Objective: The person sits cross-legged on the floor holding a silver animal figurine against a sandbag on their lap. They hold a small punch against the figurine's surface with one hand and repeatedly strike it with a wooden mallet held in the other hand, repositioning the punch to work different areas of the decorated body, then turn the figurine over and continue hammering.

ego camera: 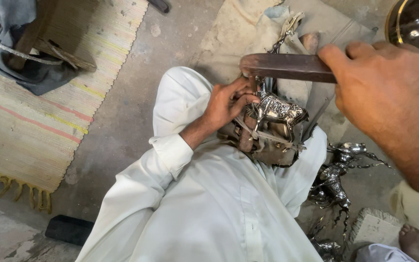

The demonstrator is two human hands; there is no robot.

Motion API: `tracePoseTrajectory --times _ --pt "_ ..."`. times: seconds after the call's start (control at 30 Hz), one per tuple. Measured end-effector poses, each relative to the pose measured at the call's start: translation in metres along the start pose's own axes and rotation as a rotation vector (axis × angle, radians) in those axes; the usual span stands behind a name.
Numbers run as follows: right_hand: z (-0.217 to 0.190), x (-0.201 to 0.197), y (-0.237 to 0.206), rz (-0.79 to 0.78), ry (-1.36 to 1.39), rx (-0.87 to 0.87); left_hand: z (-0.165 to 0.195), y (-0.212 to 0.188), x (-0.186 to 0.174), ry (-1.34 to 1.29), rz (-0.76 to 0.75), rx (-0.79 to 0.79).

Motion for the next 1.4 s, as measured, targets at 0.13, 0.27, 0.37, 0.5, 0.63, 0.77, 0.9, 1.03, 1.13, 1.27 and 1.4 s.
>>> tracePoseTrajectory --times 0.13,0.27,0.37,0.5,0.63,0.77,0.9,1.03,1.13,1.27,1.4 --pt "0.003 -0.009 0.009 0.056 0.150 0.073 -0.002 -0.004 0.000 -0.018 0.027 -0.099" --pt "-0.001 -0.022 0.018 0.000 0.020 -0.016 0.000 -0.008 0.002 -0.004 0.037 0.003" --pt "0.002 -0.030 0.020 -0.020 -0.060 -0.003 -0.002 -0.008 0.005 -0.012 0.056 -0.055" --pt "0.000 -0.029 0.019 0.004 -0.033 -0.019 -0.001 -0.011 0.007 0.110 0.086 0.002" --pt "0.000 -0.027 0.017 0.064 -0.085 -0.021 -0.001 -0.011 0.009 -0.023 0.092 0.033" --pt "0.001 -0.027 0.019 -0.025 0.029 -0.016 0.001 -0.013 0.011 0.007 0.109 0.007" --pt "-0.003 -0.035 0.023 0.106 -0.103 -0.066 0.009 -0.016 0.015 -0.052 0.219 -0.088" --pt "-0.004 -0.036 0.029 0.094 0.021 -0.066 0.016 -0.015 0.016 -0.048 0.217 -0.155" --pt "-0.007 -0.037 0.032 0.149 -0.110 -0.118 0.020 -0.013 0.016 -0.063 0.212 -0.083" --pt "-0.007 -0.037 0.034 0.147 -0.090 -0.111 0.018 -0.015 0.017 -0.117 0.212 -0.099" --pt "-0.008 -0.036 0.035 0.123 -0.256 -0.139 0.010 -0.021 0.018 -0.095 0.205 -0.057"
Point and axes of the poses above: each hand's wrist, its own y-axis towards the middle knuckle, its own x-axis out of the palm, z = x × y, the point moved 2 cm from there along y, towards the middle knuckle, and after that the axes turned 11 degrees about -y, right-handed, at the moved point
